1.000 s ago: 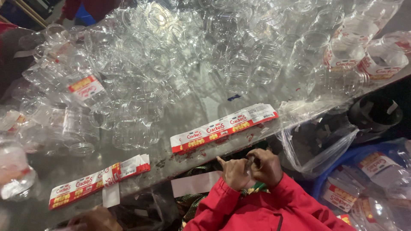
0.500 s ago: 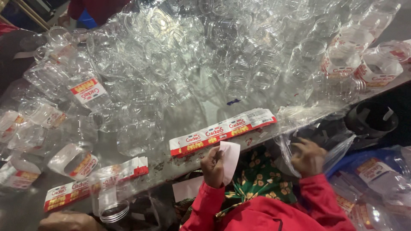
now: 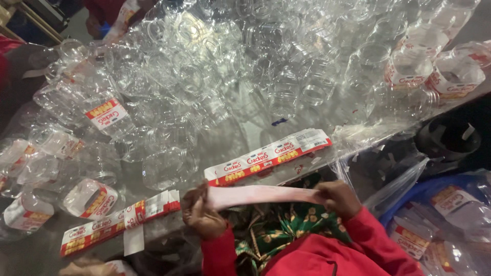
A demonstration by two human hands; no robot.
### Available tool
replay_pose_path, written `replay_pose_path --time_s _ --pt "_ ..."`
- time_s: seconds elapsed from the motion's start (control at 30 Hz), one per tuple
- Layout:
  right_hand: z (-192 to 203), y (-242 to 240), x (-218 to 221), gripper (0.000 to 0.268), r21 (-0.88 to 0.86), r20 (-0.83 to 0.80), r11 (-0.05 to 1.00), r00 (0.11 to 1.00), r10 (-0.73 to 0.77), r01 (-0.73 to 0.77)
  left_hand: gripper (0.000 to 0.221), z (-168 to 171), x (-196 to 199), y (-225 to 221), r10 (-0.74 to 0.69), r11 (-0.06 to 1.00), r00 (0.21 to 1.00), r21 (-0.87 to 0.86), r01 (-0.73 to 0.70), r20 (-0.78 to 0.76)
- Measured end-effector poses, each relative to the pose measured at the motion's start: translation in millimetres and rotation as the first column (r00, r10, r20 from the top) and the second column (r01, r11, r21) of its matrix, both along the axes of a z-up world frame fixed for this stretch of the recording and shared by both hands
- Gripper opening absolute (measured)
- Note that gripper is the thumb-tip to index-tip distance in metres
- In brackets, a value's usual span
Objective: The person wraps adhesive label strips around clear plastic containers one by one on a workspace covered in containers.
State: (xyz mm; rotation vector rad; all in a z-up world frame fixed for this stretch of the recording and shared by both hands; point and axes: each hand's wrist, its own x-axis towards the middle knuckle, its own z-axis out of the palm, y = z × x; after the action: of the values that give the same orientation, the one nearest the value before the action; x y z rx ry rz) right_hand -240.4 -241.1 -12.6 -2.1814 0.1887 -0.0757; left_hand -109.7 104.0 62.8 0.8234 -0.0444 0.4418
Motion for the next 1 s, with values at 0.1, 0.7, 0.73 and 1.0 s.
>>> replay_pose_path --time_s 0.1,0.7,0.73,1.0 --pt "4.9 -17.9 -4.6 0.013 -0.385 0.037 0.917 0.991 0.127 -0.103 0.044 -14.1 -12.4 -19.2 -0.168 0.921 0.986 0.358 0.156 0.002" --pt "89.6 6.4 -18.7 0.039 -0.221 0.369 0.956 0.891 0.265 -0.193 0.024 -46.8 -74.7 -141.2 -0.572 -0.131 0.750 0.940 0.316 -0.332" --pt "83.9 7.4 -16.9 0.039 -0.221 0.371 0.956 0.889 0.267 -0.194 0.024 -50.5 -72.5 -138.1 -0.570 -0.132 0.752 0.940 0.315 -0.332" --pt "44.1 38.6 -9.9 0.024 0.270 0.322 0.960 0.933 -0.158 0.069 0.007 -7.8 -66.5 -127.0 -0.662 -0.014 0.728 0.974 0.224 -0.177"
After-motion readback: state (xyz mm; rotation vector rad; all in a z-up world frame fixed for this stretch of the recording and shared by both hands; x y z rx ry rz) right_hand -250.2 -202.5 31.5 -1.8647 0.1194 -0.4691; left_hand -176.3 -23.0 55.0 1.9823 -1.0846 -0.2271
